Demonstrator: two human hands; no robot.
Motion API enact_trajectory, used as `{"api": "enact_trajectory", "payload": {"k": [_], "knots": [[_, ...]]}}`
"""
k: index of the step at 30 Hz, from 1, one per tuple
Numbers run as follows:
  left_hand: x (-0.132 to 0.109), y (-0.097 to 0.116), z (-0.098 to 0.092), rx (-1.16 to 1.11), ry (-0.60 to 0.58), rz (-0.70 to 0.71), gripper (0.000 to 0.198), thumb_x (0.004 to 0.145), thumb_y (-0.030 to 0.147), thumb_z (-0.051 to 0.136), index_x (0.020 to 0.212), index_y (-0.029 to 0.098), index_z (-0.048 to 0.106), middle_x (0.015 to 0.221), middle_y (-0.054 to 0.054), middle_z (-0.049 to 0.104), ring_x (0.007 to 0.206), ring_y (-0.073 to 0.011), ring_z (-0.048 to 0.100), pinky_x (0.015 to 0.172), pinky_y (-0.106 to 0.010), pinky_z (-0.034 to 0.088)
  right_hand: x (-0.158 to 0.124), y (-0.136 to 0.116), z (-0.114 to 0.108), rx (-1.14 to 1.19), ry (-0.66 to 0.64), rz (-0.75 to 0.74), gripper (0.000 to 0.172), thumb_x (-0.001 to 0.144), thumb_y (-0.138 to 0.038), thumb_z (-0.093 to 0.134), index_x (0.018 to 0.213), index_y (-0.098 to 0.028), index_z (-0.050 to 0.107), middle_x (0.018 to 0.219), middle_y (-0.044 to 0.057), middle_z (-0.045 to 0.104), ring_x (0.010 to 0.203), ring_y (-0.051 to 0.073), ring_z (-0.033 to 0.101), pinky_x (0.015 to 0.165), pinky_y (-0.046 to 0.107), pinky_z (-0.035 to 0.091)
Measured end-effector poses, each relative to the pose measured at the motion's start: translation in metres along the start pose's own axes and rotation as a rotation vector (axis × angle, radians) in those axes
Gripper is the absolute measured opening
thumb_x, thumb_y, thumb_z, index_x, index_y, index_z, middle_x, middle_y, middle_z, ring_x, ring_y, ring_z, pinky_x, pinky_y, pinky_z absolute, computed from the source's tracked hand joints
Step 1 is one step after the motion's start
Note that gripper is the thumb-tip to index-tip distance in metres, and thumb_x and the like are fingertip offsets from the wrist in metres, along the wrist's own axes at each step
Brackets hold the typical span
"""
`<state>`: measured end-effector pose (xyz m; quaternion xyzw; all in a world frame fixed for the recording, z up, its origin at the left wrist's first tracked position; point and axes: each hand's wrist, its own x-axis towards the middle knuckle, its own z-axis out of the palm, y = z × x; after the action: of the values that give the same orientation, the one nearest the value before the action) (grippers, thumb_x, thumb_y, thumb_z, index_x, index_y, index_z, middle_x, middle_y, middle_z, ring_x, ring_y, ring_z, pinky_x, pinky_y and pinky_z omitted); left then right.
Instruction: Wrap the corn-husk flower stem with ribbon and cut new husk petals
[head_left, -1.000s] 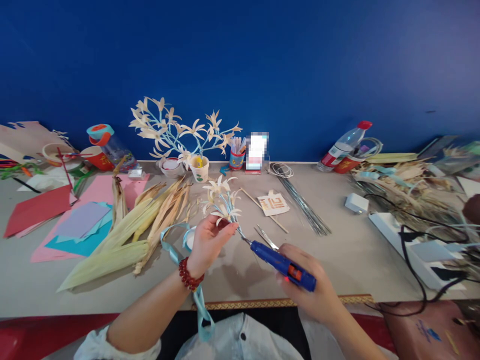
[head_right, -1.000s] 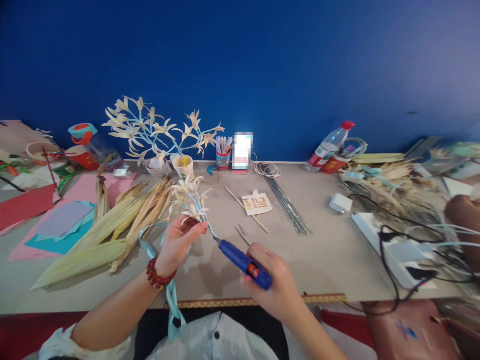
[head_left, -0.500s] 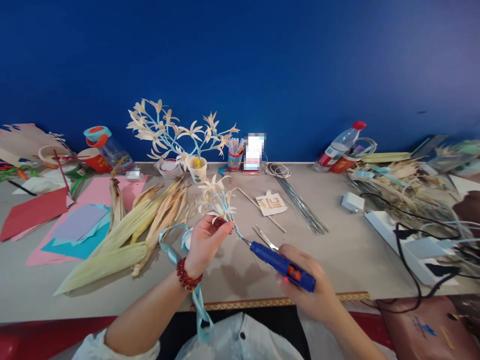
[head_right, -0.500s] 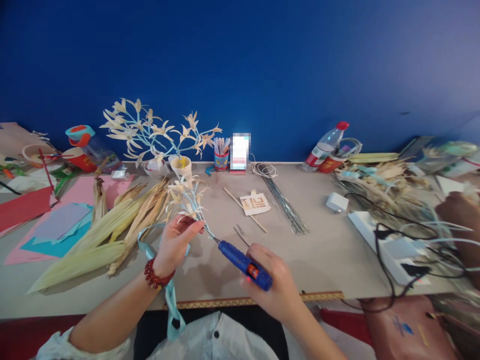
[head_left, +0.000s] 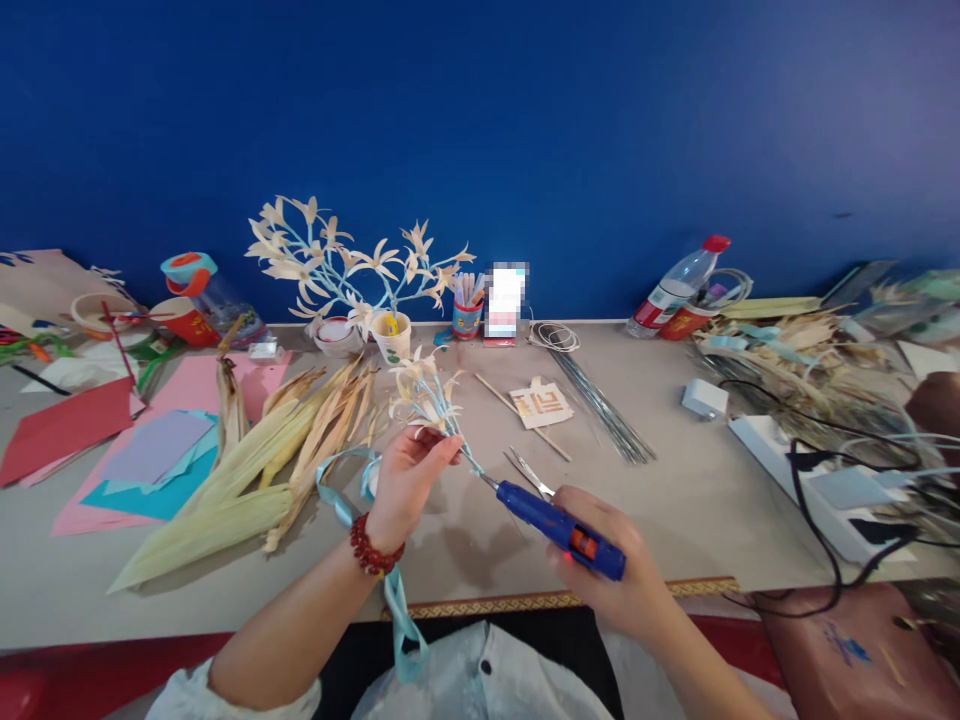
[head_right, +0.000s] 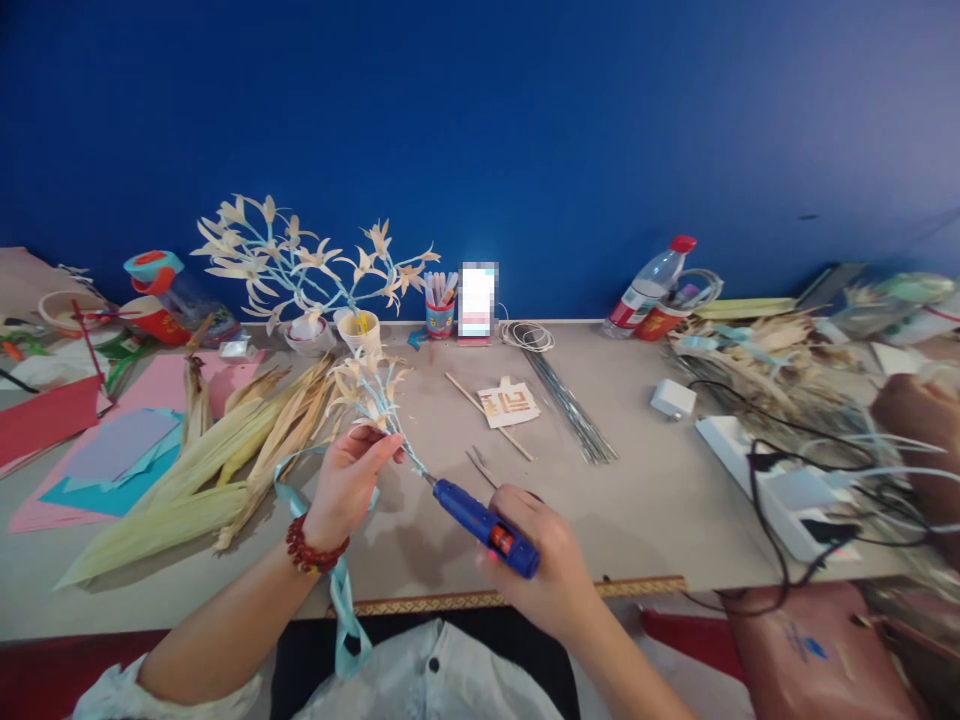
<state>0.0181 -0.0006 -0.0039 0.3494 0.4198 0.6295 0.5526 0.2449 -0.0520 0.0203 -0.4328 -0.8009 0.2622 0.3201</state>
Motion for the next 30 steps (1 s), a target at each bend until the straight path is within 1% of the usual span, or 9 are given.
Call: {"api": "enact_trajectory", "payload": {"k": [5, 11, 15, 19, 23, 27, 30], "knots": [[0.0005, 0.0025, 0.0008, -0.05, 0.0, -0.035, 0.015, 0.071, 0.023, 0.077, 0.07, 0.017, 0.063, 0.061, 0.004, 0.064, 0.058, -0.0076, 0.06, 0.062, -0.019, 0.048, -0.0007, -0.0007, 0.0001, 0.008, -0.013, 0.014, 0.01, 0.079, -0.019, 0.052, 0.078, -0.022, 0.043, 0.071, -0.001, 0.045, 0.064, 0.015, 0.047, 0.058, 0.025, 0.036], [0.0003, 0.004, 0.0025, -0.089, 0.011, -0.043, 0.017, 0.069, 0.022, 0.078, 0.07, 0.017, 0.062, 0.062, 0.004, 0.064, 0.057, -0.0073, 0.059, 0.062, -0.02, 0.047, -0.0012, -0.0015, 0.0006, 0.007, 0.009, 0.006, 0.01, 0.079, -0.018, 0.052, 0.078, -0.022, 0.043, 0.072, -0.001, 0.045, 0.064, 0.015, 0.047, 0.058, 0.025, 0.036], [0.0003, 0.0045, 0.003, -0.097, 0.013, -0.052, 0.018, 0.069, 0.022, 0.078, 0.07, 0.017, 0.062, 0.062, 0.004, 0.063, 0.057, -0.0076, 0.06, 0.062, -0.02, 0.047, -0.0011, -0.0012, 0.0014, 0.012, 0.023, -0.003, 0.009, 0.079, -0.019, 0.052, 0.08, -0.022, 0.044, 0.073, 0.0, 0.046, 0.064, 0.015, 0.047, 0.058, 0.026, 0.037], [0.0003, 0.0052, 0.0037, -0.096, 0.029, -0.059, 0.019, 0.067, 0.023, 0.079, 0.07, 0.017, 0.061, 0.062, 0.004, 0.062, 0.056, -0.008, 0.059, 0.062, -0.021, 0.047, -0.0011, -0.0011, 0.0024, 0.012, 0.007, 0.025, 0.011, 0.077, -0.018, 0.053, 0.077, -0.022, 0.043, 0.07, 0.0, 0.045, 0.063, 0.016, 0.047, 0.057, 0.026, 0.036], [0.0004, 0.0057, 0.0043, -0.082, 0.044, -0.063, 0.021, 0.066, 0.024, 0.079, 0.07, 0.017, 0.06, 0.062, 0.004, 0.062, 0.055, -0.0087, 0.059, 0.062, -0.023, 0.048, -0.0015, -0.0019, 0.002, 0.023, 0.018, 0.012, 0.009, 0.079, -0.02, 0.053, 0.078, -0.022, 0.045, 0.071, 0.0, 0.048, 0.063, 0.016, 0.048, 0.058, 0.027, 0.037], [0.0002, 0.0056, 0.0041, -0.102, 0.026, -0.067, 0.019, 0.067, 0.023, 0.078, 0.071, 0.018, 0.061, 0.063, 0.004, 0.063, 0.056, -0.0081, 0.059, 0.063, -0.022, 0.048, -0.0013, -0.0031, 0.0015, 0.03, 0.041, 0.017, 0.009, 0.079, -0.02, 0.053, 0.077, -0.022, 0.044, 0.071, 0.0, 0.048, 0.063, 0.016, 0.049, 0.058, 0.026, 0.038], [0.0001, 0.0059, 0.0041, -0.107, 0.024, -0.071, 0.019, 0.068, 0.023, 0.078, 0.072, 0.018, 0.061, 0.062, 0.004, 0.063, 0.056, -0.0082, 0.059, 0.063, -0.022, 0.047, -0.0008, -0.0031, 0.0023, 0.034, 0.024, 0.03, 0.011, 0.077, -0.019, 0.053, 0.075, -0.022, 0.043, 0.07, 0.0, 0.046, 0.063, 0.016, 0.047, 0.058, 0.026, 0.037]]}}
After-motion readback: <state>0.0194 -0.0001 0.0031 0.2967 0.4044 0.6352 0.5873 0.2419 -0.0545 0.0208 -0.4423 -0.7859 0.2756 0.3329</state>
